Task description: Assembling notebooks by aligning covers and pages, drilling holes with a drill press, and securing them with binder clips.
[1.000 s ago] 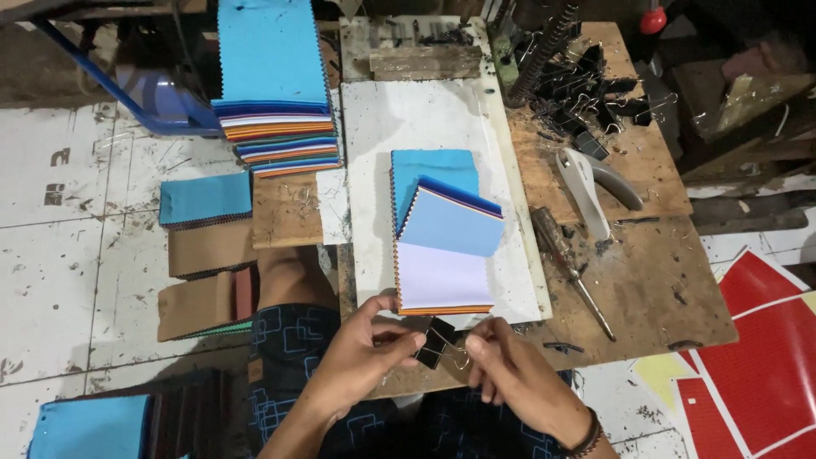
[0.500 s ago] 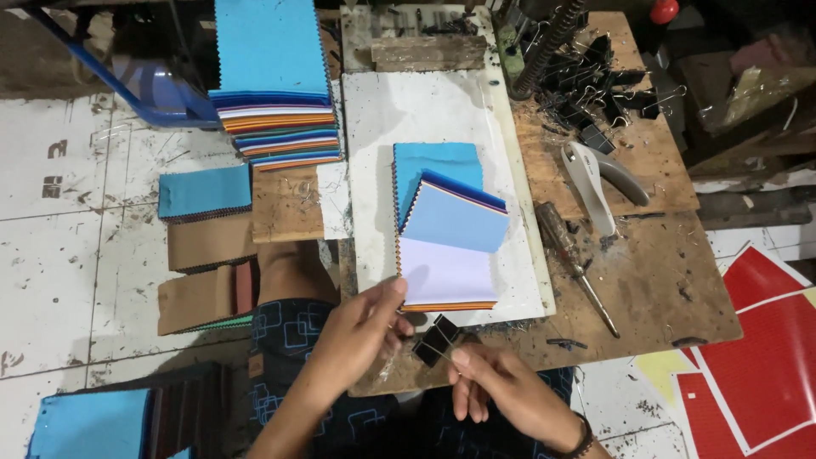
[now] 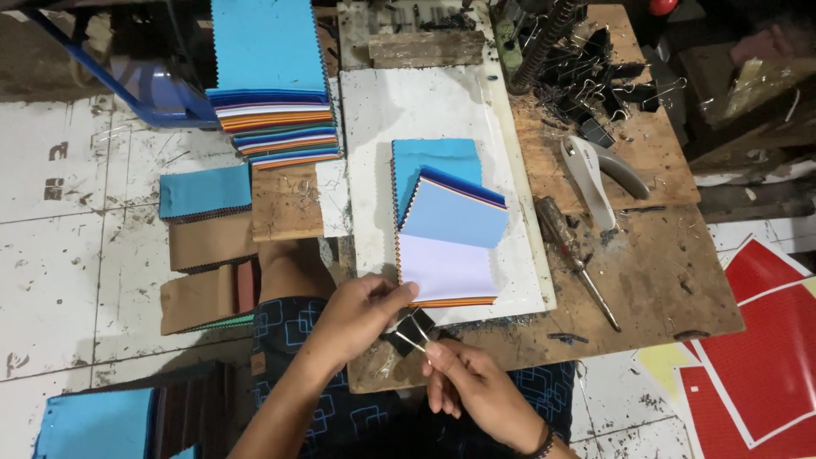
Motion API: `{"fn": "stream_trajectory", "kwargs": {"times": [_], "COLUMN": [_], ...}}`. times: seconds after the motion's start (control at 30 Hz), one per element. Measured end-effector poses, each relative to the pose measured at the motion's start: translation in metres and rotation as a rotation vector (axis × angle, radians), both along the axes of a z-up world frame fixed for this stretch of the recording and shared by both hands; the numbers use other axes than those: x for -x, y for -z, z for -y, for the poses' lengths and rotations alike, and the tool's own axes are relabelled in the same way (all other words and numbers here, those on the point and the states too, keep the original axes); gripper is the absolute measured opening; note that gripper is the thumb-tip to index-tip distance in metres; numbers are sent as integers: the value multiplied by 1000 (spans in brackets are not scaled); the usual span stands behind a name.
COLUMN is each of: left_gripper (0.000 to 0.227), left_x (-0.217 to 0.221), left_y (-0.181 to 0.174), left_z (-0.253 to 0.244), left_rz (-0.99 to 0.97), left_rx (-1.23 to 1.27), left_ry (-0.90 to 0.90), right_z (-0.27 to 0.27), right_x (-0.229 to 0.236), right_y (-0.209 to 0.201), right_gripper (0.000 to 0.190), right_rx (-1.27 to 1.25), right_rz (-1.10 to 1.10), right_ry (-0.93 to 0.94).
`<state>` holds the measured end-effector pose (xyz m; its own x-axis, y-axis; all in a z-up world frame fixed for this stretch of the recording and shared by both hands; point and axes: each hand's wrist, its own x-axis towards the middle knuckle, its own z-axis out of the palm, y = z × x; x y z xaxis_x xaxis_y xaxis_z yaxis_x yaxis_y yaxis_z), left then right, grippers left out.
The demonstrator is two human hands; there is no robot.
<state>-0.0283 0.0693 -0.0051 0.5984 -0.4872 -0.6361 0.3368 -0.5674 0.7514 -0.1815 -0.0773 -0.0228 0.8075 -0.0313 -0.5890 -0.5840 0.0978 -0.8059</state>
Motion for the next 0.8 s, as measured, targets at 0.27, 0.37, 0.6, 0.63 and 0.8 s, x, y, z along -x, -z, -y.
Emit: {"fn": "stream_trajectory", "kwargs": {"times": [0.27,0.37,0.6,0.63,0.8], "left_gripper": [42,47,46,49,54], "left_x": [-2,-3,-2,-2,-5], "left_y": [14,17,2,0,3], "left_z": [0,0,0,1,2], "left_rz": [12,34,-20,-35,11], "left_rx": [76,107,52,33,40], "left_ry": [-40,-41,-36,-35,-18], "right_z": [-5,-5,-7,-8,-10], "right_x": [-2,-5,2,4,-2], "right_y": [9,6,3,4,-2], "right_gripper": [41,42,41,40,43], "right_rx": [-14,-33,31,57,-36], "right_rz": [17,-25,53,53,77], "right_ry": [23,82,-21,-76,34]}}
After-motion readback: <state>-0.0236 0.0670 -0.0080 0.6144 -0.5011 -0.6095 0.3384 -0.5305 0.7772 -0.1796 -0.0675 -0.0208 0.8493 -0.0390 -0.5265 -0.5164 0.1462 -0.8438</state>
